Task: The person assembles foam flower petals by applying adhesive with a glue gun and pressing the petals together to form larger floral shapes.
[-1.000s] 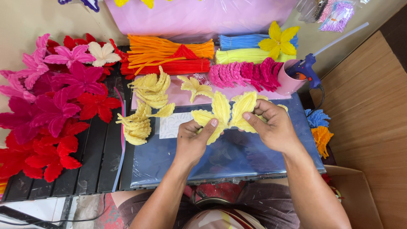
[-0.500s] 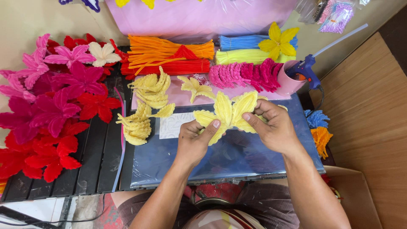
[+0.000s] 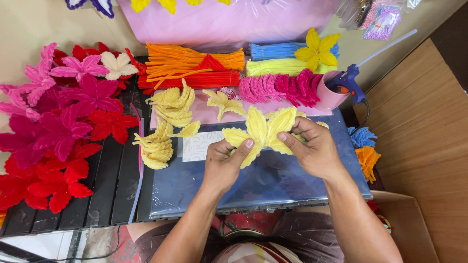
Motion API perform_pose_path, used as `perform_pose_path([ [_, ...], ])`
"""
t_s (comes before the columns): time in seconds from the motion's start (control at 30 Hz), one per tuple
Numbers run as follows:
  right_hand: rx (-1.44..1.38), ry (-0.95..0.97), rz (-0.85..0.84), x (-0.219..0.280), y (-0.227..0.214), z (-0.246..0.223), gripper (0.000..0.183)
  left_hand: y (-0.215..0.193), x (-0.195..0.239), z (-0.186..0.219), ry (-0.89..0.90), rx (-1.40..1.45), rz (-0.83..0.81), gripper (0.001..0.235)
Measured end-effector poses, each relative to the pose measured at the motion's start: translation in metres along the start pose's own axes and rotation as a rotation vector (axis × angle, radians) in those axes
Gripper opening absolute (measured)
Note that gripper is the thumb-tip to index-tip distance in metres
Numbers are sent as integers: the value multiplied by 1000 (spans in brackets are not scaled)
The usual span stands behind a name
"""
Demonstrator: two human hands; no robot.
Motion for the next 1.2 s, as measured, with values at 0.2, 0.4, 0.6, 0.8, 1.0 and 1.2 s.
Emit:
perform_pose_path([
  [0.2,4,-15,5,1,0,0,5,-2,0,-1,28,47,0,20],
  [0.4,26,-16,7,-1,4,-6,4,-4,-2,9,61,42,-7,19],
  [0.6,29,-23,2,-4,9,-9,3,-8,-6,-1,64,41,-35,16],
  [0.8,38,-23,5,-5,13,-12,3,-6,-8,-10,41,48,-109,13],
  [1.0,45,-24,5,-3,14,-13,4,-5,-10,-15,-14,95,-78,14],
  [1.2,43,-10,-2,0,12,-7,4,-4,-8,-12,-60,142,-71,15],
])
Point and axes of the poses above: each hand's wrist, its own x-axis away from the middle knuckle, its own y-axis out of the palm, z = x × y, the point moved 7 cm from there along -x, towards the middle knuckle, and after that the axes turned 14 degrees about z, right-handed, at the moved point
